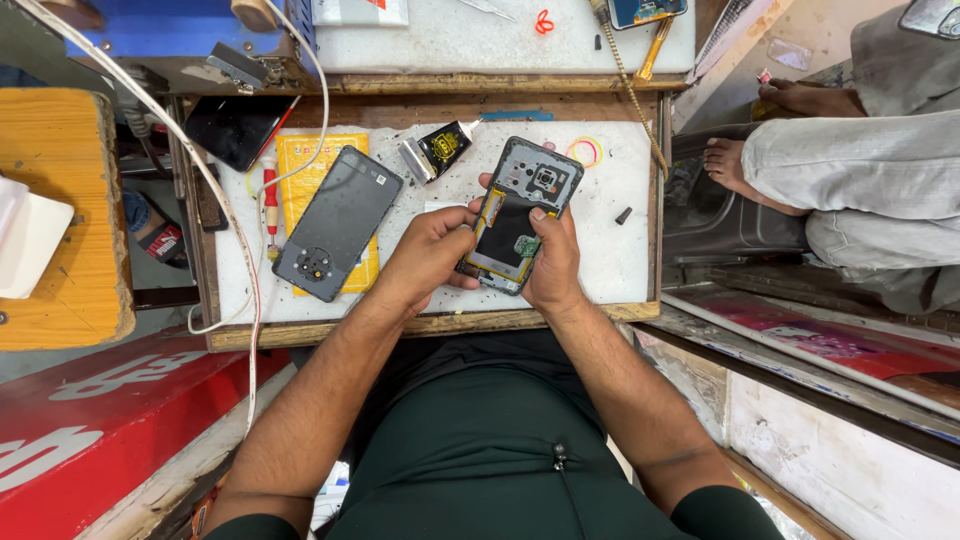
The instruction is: The person works on a disassembled smartphone, using a small tool to pry and adjust internal components near the camera module and battery area. They repeatedly lift and reposition the phone, then use a small tube to apply a substance to the interior before setting the phone down.
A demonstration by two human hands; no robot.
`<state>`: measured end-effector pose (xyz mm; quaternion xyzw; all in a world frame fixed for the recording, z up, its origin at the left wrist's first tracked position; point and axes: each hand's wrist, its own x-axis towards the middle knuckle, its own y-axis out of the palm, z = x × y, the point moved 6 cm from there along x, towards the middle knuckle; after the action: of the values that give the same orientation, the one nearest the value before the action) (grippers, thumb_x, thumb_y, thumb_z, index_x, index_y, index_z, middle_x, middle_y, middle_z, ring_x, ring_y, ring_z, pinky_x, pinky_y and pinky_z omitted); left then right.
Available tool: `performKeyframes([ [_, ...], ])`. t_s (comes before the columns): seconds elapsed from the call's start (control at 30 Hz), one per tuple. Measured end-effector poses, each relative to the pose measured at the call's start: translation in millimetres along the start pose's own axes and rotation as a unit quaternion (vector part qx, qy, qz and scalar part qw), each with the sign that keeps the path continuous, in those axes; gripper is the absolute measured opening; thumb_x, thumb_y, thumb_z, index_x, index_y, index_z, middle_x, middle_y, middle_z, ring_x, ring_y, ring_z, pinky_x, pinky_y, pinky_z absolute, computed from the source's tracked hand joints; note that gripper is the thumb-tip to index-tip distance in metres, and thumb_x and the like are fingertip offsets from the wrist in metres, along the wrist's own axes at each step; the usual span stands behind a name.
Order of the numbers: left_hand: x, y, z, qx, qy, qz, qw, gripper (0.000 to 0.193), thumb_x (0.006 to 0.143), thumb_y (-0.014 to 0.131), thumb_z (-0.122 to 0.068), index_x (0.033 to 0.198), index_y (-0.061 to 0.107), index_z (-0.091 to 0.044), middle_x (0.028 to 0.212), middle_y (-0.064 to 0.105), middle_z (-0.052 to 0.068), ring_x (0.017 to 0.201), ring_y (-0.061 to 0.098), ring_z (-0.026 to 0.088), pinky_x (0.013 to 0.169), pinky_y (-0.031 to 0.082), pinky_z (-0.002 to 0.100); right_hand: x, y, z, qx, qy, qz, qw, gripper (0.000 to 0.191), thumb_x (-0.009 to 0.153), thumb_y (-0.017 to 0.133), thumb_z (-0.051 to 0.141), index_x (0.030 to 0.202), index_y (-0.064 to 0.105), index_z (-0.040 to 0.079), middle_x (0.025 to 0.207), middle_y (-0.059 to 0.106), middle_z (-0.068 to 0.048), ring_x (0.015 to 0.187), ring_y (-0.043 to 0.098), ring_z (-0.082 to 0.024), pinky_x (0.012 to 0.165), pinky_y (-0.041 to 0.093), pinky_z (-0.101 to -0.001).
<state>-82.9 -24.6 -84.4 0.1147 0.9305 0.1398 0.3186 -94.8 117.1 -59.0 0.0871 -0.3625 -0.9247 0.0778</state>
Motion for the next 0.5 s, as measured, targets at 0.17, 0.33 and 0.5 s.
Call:
performKeyframes([
  [0.17,-0.3,-1.1,-1.9,-0.015,-0.001,0.025,1.0,0.031,0.089,0.052,-0.004,0.115,0.069,-0.003,0.094,0.073,0.004,0.074,0.068,0.01,0.057,0.061,0.026,3.6,-2.9,-0.1,-0.011,0.006,-0.012,1.0,0.062,0.099,0.049,0.025,0.153,0.031,0.0,0.145,0.055,-0.027,0.123,0.064,-0.035,0.104,0.058,-0.0506],
  [0.33,0.6,-4.9,-0.4,-0.009,-0.002,0.015,1.0,0.033,0.092,0.053,-0.005,0.12,0.07,0.0,0.095,0.071,0.006,0.075,0.067,0.011,0.057,0.06,0.028,4.2,-1.8,-3.9,-0.008,0.007,-0.01,1.0,0.062,0.099,0.049,0.024,0.154,0.03,0.001,0.144,0.056,-0.027,0.123,0.064,-0.035,0.104,0.058,-0.0504],
  [0.5,-0.7,-6.6,-1.3,-0.016,0.004,0.048,0.999,0.04,0.088,0.051,-0.004,0.126,0.066,-0.002,0.1,0.074,0.006,0.08,0.07,0.011,0.061,0.062,0.027,5.6,-0.5,-3.9,-0.004,0.01,-0.013,1.0,0.061,0.1,0.048,0.024,0.153,0.032,0.0,0.145,0.055,-0.027,0.124,0.064,-0.036,0.104,0.058,-0.0509],
])
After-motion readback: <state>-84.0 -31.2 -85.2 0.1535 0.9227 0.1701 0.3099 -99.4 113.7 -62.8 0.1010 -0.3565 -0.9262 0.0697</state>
